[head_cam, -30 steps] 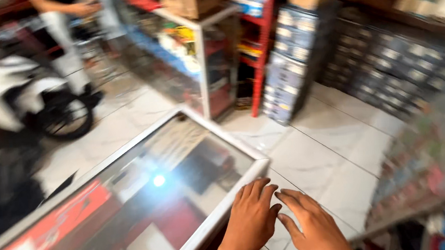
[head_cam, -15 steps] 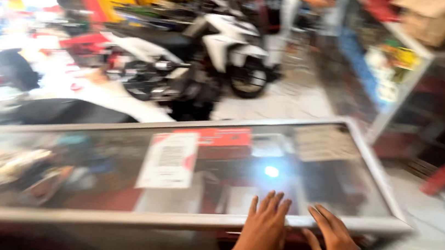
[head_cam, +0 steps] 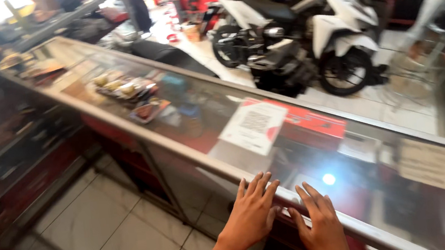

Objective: The person selects packaged motorcycle parts from a display counter, carries them to a wire rack, and hangs them onto hooks.

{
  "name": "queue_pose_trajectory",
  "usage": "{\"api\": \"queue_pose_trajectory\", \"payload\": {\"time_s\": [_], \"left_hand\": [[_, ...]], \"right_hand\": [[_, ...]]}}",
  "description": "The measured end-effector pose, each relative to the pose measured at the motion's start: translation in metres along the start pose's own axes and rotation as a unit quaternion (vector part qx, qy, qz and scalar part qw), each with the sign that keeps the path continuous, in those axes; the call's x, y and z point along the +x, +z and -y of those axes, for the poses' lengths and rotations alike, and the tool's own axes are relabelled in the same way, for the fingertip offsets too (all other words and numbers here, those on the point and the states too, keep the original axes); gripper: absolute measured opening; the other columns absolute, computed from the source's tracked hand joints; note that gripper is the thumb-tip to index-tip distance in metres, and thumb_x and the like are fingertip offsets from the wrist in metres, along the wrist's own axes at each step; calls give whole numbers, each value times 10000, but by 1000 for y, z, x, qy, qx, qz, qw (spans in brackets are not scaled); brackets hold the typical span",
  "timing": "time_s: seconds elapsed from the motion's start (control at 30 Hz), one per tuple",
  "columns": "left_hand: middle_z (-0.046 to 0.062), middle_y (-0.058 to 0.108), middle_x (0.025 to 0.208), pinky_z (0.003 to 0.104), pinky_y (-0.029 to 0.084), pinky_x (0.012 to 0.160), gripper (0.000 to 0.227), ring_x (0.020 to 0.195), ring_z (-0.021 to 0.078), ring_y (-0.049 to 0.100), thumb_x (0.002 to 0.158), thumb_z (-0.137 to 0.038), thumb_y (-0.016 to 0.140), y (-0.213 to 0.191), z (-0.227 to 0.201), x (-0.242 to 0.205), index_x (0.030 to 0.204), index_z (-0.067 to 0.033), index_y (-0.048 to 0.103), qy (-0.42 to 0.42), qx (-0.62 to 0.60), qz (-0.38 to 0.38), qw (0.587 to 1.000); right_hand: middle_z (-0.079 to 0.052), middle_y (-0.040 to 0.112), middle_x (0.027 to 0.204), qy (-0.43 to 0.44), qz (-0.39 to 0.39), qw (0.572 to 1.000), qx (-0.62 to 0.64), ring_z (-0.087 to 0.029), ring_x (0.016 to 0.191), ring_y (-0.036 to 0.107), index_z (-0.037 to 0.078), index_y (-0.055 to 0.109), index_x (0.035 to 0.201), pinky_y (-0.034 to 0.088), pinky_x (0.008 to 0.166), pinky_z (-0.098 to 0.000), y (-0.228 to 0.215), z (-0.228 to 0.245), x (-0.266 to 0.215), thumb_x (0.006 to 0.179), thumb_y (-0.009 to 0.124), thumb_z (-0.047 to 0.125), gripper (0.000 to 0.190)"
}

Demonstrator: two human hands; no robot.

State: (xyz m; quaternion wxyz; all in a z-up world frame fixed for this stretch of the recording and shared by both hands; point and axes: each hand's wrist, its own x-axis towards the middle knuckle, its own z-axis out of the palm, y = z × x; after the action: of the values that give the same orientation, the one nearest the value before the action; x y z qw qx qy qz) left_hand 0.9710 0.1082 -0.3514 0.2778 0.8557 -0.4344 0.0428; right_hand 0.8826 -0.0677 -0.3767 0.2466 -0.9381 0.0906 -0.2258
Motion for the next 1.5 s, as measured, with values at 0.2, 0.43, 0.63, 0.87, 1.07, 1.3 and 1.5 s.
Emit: {"api": "queue_pose_trajectory", "payload": {"time_s": [0.2, 0.43, 0.63, 0.87, 1.07, 1.3, 1.5], "left_hand": [[224, 436, 1536, 606, 211, 1188, 578, 1496, 382, 311, 929, -176, 664, -38, 56, -26, 1450, -22, 467, -72, 2, -21, 997], [219, 431, 1539, 612, 197, 1178, 579, 1486, 383, 308, 920, -173, 676, -60, 119, -46, 1444, -26, 478, -80, -37, -47, 995], [208, 439, 1535, 596, 211, 1183, 574, 1478, 380, 325, 914, -175, 677, -90, 178, -65, 1438, -33, 488, -88, -29, -69, 993], [204, 441, 1528, 577, 225, 1173, 575, 1468, 380, 331, 902, -164, 685, -126, 228, -96, 1432, -40, 499, -136, -30, -80, 987], [182, 452, 1518, 565, 231, 1177, 565, 1461, 367, 342, 910, -174, 683, -147, 264, -115, 1424, -31, 498, -197, -13, -108, 974], [167, 439, 1534, 543, 226, 1190, 568, 1474, 357, 331, 906, -169, 701, -170, 307, -132, 1422, -36, 504, -271, -32, -127, 954], [141, 455, 1528, 532, 245, 1189, 568, 1471, 335, 344, 898, -186, 715, -185, 360, -135, 1413, -63, 512, -326, -30, -126, 936]], "right_hand": [[-112, 572, 1436, -48, 27, 998, 21, -381, 1252, 564, 149, 596, 1364, 450, 1052, -470, 57, 41, 28, 829, 720, 309, 572], [-130, 554, 1440, -98, 70, 993, -4, -407, 1284, 532, 128, 575, 1398, 373, 1097, -523, 104, 97, 51, 820, 751, 301, 628], [-101, 560, 1447, -54, 93, 994, -8, -374, 1291, 540, 150, 586, 1408, 405, 1101, -486, 134, 158, 76, 832, 734, 271, 607], [-90, 571, 1434, -79, 128, 988, 31, -367, 1290, 537, 139, 599, 1400, 438, 1059, -446, 178, 222, 107, 821, 744, 269, 611], [-113, 581, 1420, -143, 154, 975, 71, -374, 1301, 528, 90, 592, 1349, 383, 1119, -473, 209, 263, 130, 849, 741, 240, 543], [-90, 572, 1428, -153, 237, 954, 104, -347, 1319, 523, 118, 594, 1414, 338, 1165, -479, 250, 303, 156, 867, 741, 241, 580], [-93, 573, 1444, -199, 233, 943, 132, -364, 1325, 516, 115, 599, 1372, 367, 1148, -458, 300, 335, 195, 875, 739, 237, 530]]}}
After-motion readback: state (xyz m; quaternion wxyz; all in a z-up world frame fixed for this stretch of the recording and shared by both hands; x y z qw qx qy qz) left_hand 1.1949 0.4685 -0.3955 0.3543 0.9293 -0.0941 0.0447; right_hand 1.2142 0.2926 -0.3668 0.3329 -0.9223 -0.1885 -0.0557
